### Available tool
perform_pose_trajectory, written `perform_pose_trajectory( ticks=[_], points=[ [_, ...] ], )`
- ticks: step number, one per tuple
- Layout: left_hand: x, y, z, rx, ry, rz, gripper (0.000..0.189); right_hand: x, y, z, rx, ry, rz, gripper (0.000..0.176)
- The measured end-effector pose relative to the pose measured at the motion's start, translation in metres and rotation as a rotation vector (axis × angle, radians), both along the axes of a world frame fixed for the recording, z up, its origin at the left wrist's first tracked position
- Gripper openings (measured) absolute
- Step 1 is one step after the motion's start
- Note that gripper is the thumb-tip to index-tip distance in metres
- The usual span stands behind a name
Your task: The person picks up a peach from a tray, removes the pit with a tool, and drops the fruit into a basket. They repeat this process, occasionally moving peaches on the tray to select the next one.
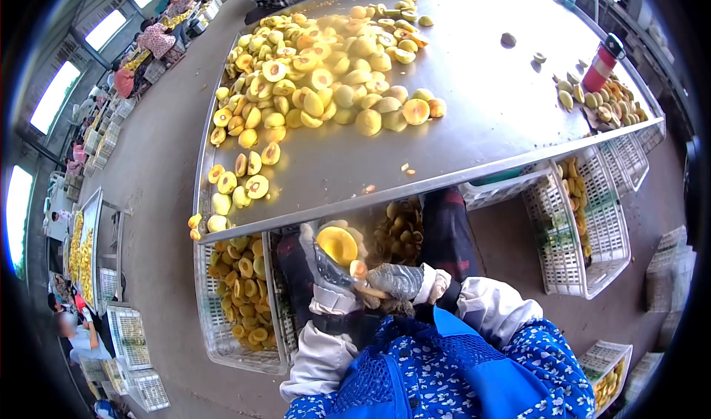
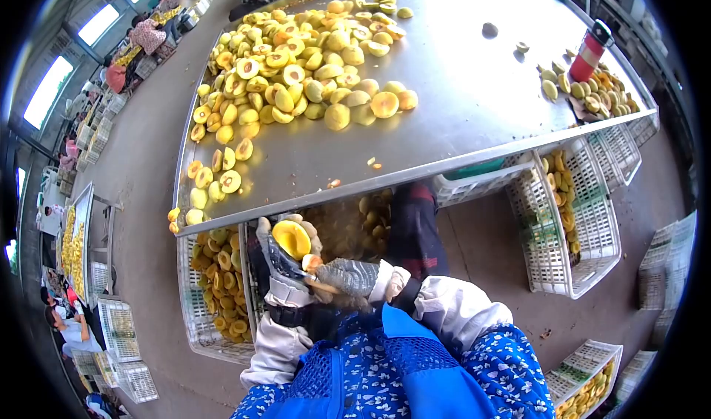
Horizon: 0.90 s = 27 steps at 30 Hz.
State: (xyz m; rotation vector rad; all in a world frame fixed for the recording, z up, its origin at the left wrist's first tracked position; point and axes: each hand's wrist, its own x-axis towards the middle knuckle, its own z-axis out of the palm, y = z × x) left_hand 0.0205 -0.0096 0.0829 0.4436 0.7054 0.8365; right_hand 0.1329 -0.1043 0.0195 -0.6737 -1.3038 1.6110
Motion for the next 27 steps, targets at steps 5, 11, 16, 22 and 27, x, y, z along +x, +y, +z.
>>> perform_pose_trajectory(
  ticks=[5, 11, 16, 22, 27],
  points=[
    [-0.049, 0.028, -0.003, 0.296, 0.429, 0.351, 0.055, 0.017, 0.010, -0.015, -0.206, -0.063, -0.171, 0.036],
    [-0.183, 0.076, -0.036, 1.061, 2.126, 0.176, 0.034, 0.021, 0.013, -0.035, -0.280, -0.289, -0.320, 0.041],
    [-0.059, 0.170, -0.010, 1.345, 1.649, 0.162, 0.045, 0.008, 0.023, -0.035, -0.499, -0.627, -0.060, 0.052],
    [0.123, 0.279, -0.008, 1.489, 1.649, -0.138, 0.061, 0.008, 0.002, -0.107, 0.174, -0.923, -0.125, 0.046],
    [0.154, 0.293, -0.061, 1.423, 1.720, 0.076, 0.056, -0.002, 0.009, -0.106, -0.010, -0.949, -0.030, 0.042]
  ],
)
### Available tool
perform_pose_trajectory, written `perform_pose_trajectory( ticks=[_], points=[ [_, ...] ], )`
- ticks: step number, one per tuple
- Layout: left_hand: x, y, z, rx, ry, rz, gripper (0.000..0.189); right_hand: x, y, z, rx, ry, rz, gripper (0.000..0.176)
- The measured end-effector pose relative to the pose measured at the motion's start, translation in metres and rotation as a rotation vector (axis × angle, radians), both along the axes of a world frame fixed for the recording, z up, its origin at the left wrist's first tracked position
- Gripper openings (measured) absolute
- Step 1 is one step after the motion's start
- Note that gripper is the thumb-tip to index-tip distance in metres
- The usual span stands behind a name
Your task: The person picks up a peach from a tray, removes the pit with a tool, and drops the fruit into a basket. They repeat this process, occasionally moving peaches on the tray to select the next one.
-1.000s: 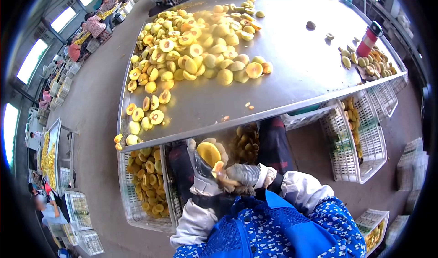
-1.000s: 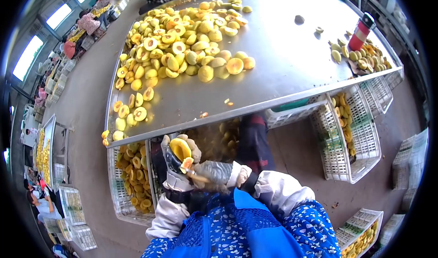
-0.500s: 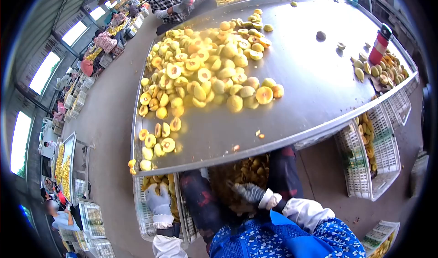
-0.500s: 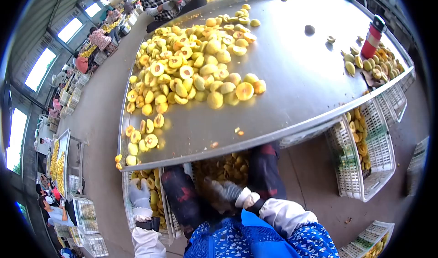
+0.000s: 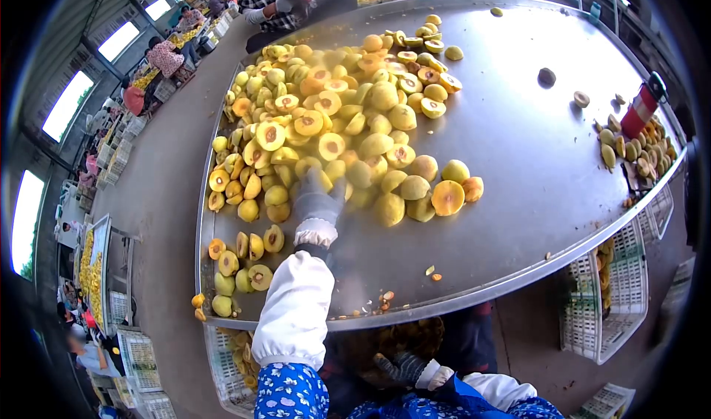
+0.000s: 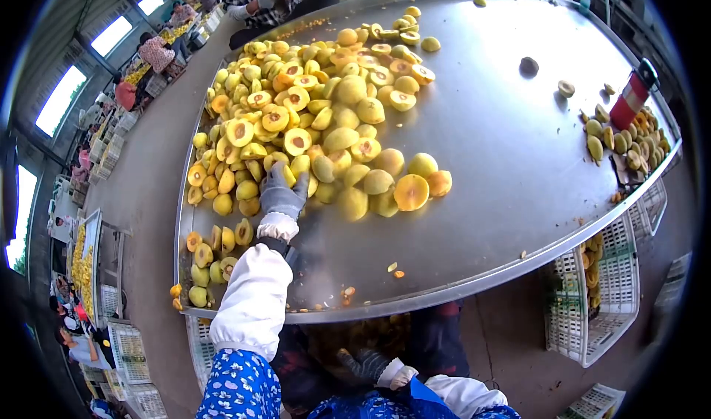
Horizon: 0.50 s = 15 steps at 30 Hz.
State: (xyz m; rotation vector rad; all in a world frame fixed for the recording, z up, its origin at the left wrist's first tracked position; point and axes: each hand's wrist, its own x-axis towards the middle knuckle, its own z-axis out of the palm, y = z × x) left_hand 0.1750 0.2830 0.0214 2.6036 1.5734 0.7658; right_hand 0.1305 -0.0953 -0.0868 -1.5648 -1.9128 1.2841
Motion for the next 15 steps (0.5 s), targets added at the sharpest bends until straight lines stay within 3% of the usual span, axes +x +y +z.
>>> perform_pose_trajectory(
  ticks=[3, 6, 9, 12, 13, 15],
  points=[
    [-0.012, -0.016, 0.014, -0.177, 0.129, -0.057, 0.049, 0.006, 0.013, 0.022, -0.179, 0.180, -0.100, 0.041],
    [-0.036, -0.045, 0.025, -0.106, 0.064, -0.220, 0.045, 0.004, 0.015, 0.033, -0.194, 0.274, -0.257, 0.042],
    [-0.060, -0.048, 0.017, -0.293, -0.466, -0.347, 0.038, 0.012, 0.009, 0.040, -0.043, 0.181, -0.228, 0.043],
    [-0.078, -0.103, 0.063, -0.942, -1.309, -0.295, 0.031, 0.018, 0.006, 0.064, -0.074, 0.259, -0.330, 0.046],
    [-0.091, -0.116, 0.068, -1.051, -1.372, -0.320, 0.032, 0.027, 0.008, 0.094, -0.143, 0.329, -0.333, 0.044],
    [-0.113, -0.140, 0.070, -1.224, -1.533, -0.363, 0.037, 0.035, 0.006, 0.122, 0.131, 0.475, -0.339, 0.035]
  ],
)
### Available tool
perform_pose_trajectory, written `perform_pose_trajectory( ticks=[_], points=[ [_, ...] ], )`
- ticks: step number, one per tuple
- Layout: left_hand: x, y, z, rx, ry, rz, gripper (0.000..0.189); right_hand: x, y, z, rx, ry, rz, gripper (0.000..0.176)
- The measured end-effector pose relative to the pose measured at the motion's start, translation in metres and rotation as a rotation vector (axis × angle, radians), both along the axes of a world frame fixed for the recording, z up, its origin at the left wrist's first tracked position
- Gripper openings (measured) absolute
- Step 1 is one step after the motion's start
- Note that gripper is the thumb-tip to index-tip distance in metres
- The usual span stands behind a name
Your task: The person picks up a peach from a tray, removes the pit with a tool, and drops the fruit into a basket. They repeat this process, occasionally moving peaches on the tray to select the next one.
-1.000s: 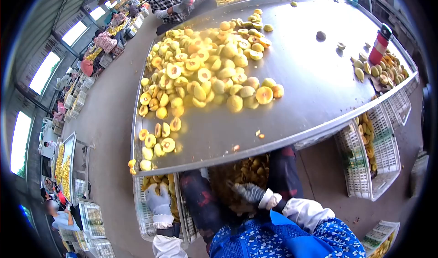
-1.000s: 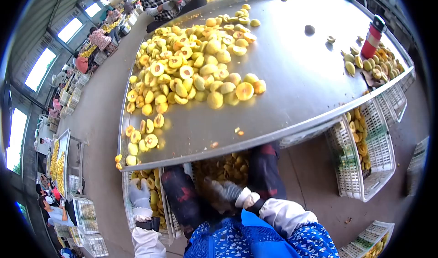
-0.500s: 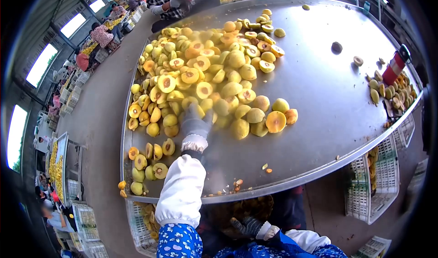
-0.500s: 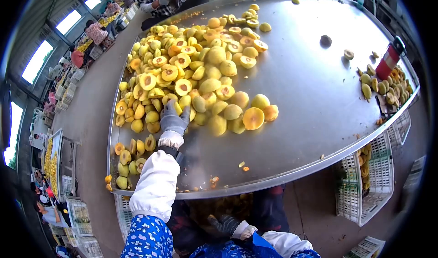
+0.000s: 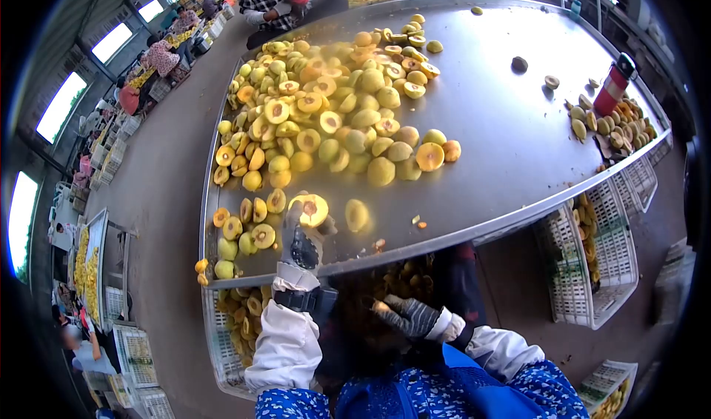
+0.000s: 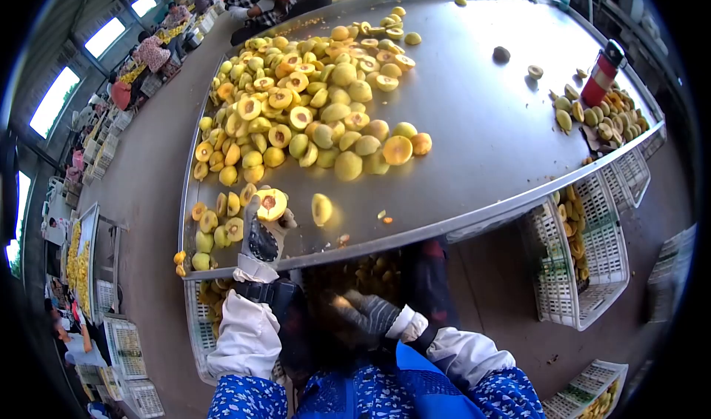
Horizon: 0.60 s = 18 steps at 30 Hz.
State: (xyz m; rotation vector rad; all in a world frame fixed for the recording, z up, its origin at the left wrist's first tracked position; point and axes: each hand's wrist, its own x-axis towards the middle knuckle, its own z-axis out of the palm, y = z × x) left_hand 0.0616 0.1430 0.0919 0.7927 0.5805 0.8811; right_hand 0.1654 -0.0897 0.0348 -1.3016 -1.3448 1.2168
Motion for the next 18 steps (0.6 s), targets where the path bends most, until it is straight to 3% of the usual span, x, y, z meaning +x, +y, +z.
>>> perform_pose_trajectory(
  ticks=[3, 9, 12, 14, 16, 18],
  points=[
    [-0.022, -0.031, -0.006, -0.277, -0.172, -0.015, 0.052, 0.004, 0.001, 0.008, 0.189, -0.070, -0.060, 0.023],
    [-0.041, -0.081, -0.019, -0.038, -0.023, 0.015, 0.056, -0.004, 0.011, 0.039, 0.315, -0.232, -0.196, 0.018],
    [-0.045, -0.089, -0.032, -0.002, -0.069, -0.016, 0.058, -0.007, 0.020, 0.030, 0.628, -0.646, -0.215, 0.023],
    [-0.047, -0.096, -0.032, 0.442, 0.361, 0.055, 0.055, -0.009, 0.022, 0.037, 0.663, -0.753, -0.228, 0.028],
    [-0.044, -0.108, -0.024, 0.207, 0.129, 0.062, 0.049, -0.015, 0.023, 0.037, 0.640, -0.772, -0.242, 0.032],
    [-0.043, -0.114, -0.026, 0.200, 0.092, 0.086, 0.049, -0.020, 0.022, 0.046, 0.454, -0.750, -0.163, 0.033]
  ],
)
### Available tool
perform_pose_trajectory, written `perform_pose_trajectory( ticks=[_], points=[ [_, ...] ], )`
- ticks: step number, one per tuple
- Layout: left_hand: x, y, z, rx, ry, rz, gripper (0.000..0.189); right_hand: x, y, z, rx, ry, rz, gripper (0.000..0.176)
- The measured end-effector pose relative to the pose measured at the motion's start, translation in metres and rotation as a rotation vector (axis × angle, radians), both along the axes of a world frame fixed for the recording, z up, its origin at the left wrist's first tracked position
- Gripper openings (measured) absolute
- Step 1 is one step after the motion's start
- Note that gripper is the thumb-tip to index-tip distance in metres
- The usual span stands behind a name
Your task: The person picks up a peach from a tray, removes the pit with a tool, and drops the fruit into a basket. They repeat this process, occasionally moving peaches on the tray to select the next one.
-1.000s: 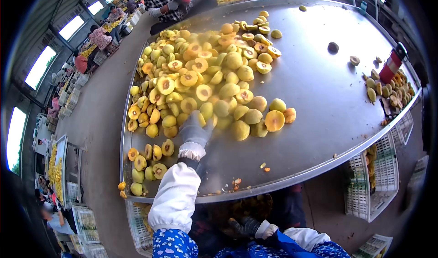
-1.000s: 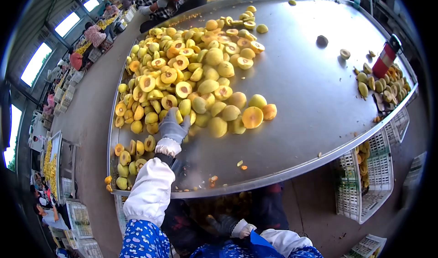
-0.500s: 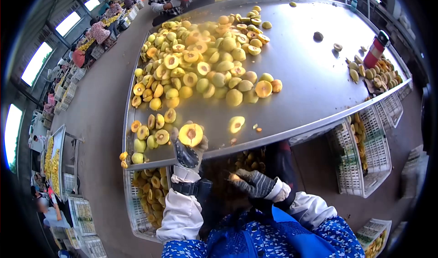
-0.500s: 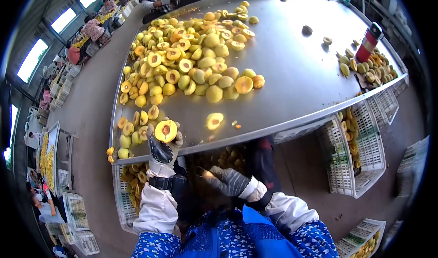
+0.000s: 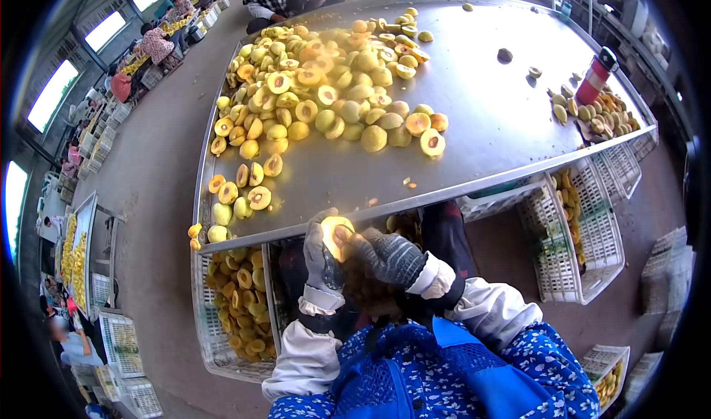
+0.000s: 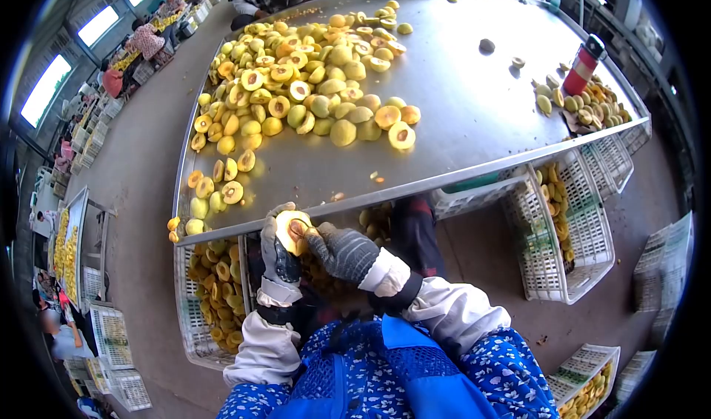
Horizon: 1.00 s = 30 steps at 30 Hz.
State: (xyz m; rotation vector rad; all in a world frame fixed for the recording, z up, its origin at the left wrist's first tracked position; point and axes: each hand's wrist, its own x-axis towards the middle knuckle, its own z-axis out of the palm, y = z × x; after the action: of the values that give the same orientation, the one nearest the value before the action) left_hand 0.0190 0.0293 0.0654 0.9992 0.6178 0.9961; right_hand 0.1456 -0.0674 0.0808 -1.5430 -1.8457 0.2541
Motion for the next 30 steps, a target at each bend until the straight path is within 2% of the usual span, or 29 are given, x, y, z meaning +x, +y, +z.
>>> perform_pose_trajectory(
  ticks=[1, 5, 8, 10, 11, 12, 14, 17, 18, 21, 24, 27, 28, 30],
  points=[
    [0.000, -0.002, -0.001, -0.002, -0.019, 0.010, 0.049, -0.002, -0.001, 0.003, -0.098, 0.017, 0.005, 0.033],
    [0.002, -0.008, -0.006, -0.343, -0.161, 0.032, 0.047, -0.010, -0.003, -0.012, -0.101, 0.038, -0.024, 0.035],
    [0.008, -0.010, -0.008, -0.333, -0.056, 0.144, 0.043, -0.012, -0.003, -0.022, -0.315, 0.147, -0.057, 0.038],
    [0.013, -0.013, -0.016, 0.148, 0.358, 0.294, 0.041, -0.008, -0.005, -0.014, -0.318, 0.172, -0.032, 0.039],
    [0.015, -0.015, -0.016, 0.174, 0.380, 0.318, 0.041, -0.007, -0.007, -0.012, -0.319, 0.185, -0.021, 0.040],
    [0.018, -0.018, -0.015, 0.199, 0.403, 0.344, 0.040, -0.006, -0.006, -0.019, -0.260, 0.304, 0.008, 0.039],
    [0.023, -0.025, 0.004, -0.195, 0.085, 0.305, 0.041, -0.005, -0.004, -0.039, -0.135, 0.533, 0.069, 0.039],
    [0.023, -0.026, -0.002, 0.026, 0.138, 0.221, 0.044, -0.004, -0.010, -0.032, -0.210, 0.887, 0.121, 0.039],
    [0.023, -0.026, 0.000, 0.039, 0.145, 0.186, 0.044, -0.002, -0.012, -0.030, -0.155, 0.916, 0.171, 0.040],
    [0.023, -0.025, 0.006, 0.074, 0.158, 0.096, 0.044, 0.003, -0.018, -0.020, -0.553, 1.242, 0.188, 0.040],
    [0.020, -0.019, -0.002, 0.159, 0.217, 0.034, 0.044, 0.003, -0.020, -0.030, -0.299, 1.143, 0.232, 0.039],
    [0.019, -0.013, -0.007, 0.310, 0.372, -0.025, 0.044, 0.015, -0.021, -0.023, -0.334, 0.819, 0.193, 0.035],
    [0.019, -0.014, 0.000, 0.327, 0.403, -0.056, 0.044, 0.018, -0.023, -0.024, -0.144, 0.713, 0.267, 0.034],
    [0.019, -0.014, 0.005, 0.383, 0.436, -0.098, 0.043, 0.024, -0.023, -0.024, -0.385, 0.863, 0.315, 0.034]
  ],
)
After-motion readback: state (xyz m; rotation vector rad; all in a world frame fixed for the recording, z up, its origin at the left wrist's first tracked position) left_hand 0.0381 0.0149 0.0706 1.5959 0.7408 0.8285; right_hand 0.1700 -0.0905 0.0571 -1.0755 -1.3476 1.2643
